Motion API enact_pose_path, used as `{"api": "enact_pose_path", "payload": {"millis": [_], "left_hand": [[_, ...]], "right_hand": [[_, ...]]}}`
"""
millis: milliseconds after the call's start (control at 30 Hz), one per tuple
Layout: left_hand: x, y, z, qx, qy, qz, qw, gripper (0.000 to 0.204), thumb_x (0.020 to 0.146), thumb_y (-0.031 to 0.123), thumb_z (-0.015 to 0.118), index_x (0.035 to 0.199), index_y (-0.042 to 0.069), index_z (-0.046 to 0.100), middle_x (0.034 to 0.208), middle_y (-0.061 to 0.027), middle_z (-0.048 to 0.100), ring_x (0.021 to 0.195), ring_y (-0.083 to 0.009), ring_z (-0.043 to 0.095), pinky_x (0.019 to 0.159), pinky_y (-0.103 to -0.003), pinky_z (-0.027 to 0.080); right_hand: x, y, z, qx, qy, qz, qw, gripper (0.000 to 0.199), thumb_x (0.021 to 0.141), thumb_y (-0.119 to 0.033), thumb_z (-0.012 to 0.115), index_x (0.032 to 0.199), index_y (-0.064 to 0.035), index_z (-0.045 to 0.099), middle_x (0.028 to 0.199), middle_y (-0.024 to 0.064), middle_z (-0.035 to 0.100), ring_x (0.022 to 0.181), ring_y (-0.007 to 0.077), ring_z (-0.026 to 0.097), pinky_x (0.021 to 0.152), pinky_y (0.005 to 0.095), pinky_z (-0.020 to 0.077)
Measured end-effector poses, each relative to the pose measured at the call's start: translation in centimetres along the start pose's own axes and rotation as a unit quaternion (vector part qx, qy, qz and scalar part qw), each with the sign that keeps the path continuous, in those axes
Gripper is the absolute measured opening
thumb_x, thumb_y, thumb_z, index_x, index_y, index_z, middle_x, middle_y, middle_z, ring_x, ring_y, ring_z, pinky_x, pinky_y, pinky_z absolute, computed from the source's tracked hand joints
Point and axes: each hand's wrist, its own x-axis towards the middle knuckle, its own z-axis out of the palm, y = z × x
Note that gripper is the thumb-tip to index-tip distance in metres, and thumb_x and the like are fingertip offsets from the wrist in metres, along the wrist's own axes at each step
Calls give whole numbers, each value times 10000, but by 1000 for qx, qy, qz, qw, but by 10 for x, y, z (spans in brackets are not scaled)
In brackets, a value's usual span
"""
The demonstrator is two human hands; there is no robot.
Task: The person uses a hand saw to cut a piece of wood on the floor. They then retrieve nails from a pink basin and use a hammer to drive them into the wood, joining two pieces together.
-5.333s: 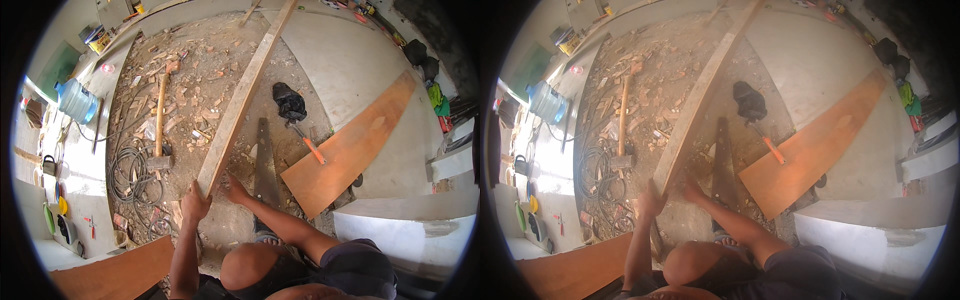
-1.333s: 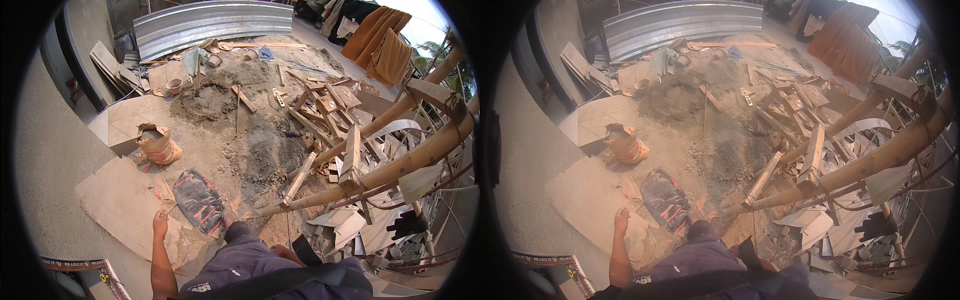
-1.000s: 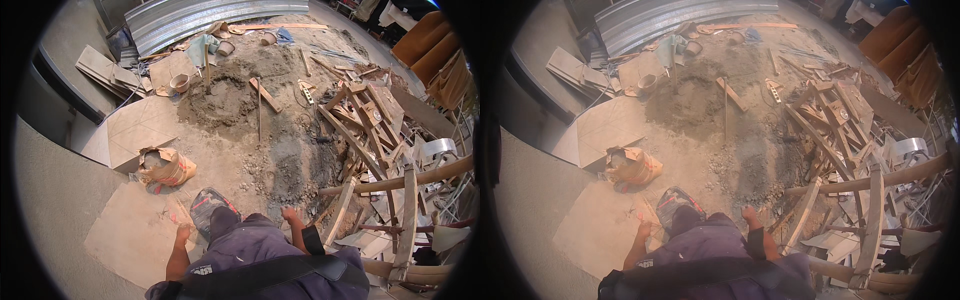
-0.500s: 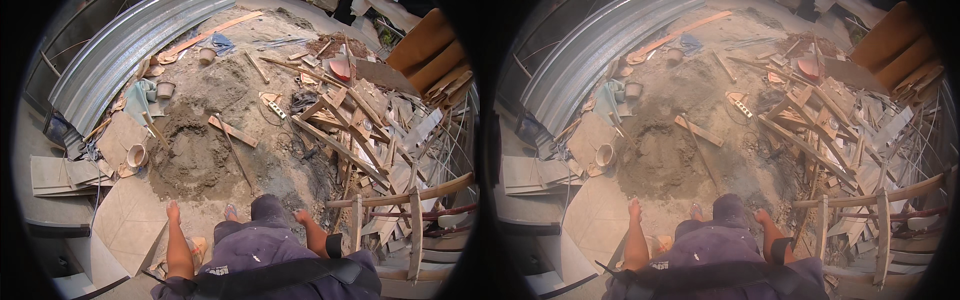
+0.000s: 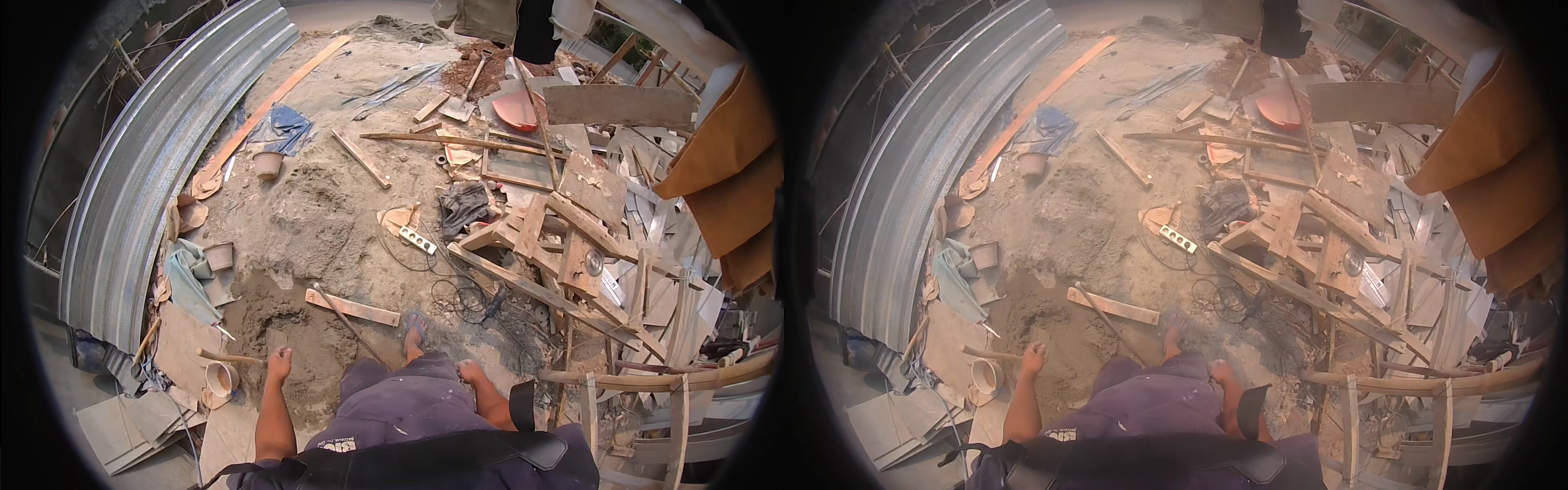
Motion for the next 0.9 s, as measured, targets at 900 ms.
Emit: {"api": "enact_pose_path", "payload": {"millis": [900], "left_hand": [[572,680,182,-165,-130,53,976,483,992,325,584,1344,-4,545,1175,-151,650,1012,-224,648,901,-348,483]], "right_hand": [[332,-551,-450,-93,138,42,985,335,937,-278,595,1064,19,684,966,220,709,925,305,685,823,396,506]]}}
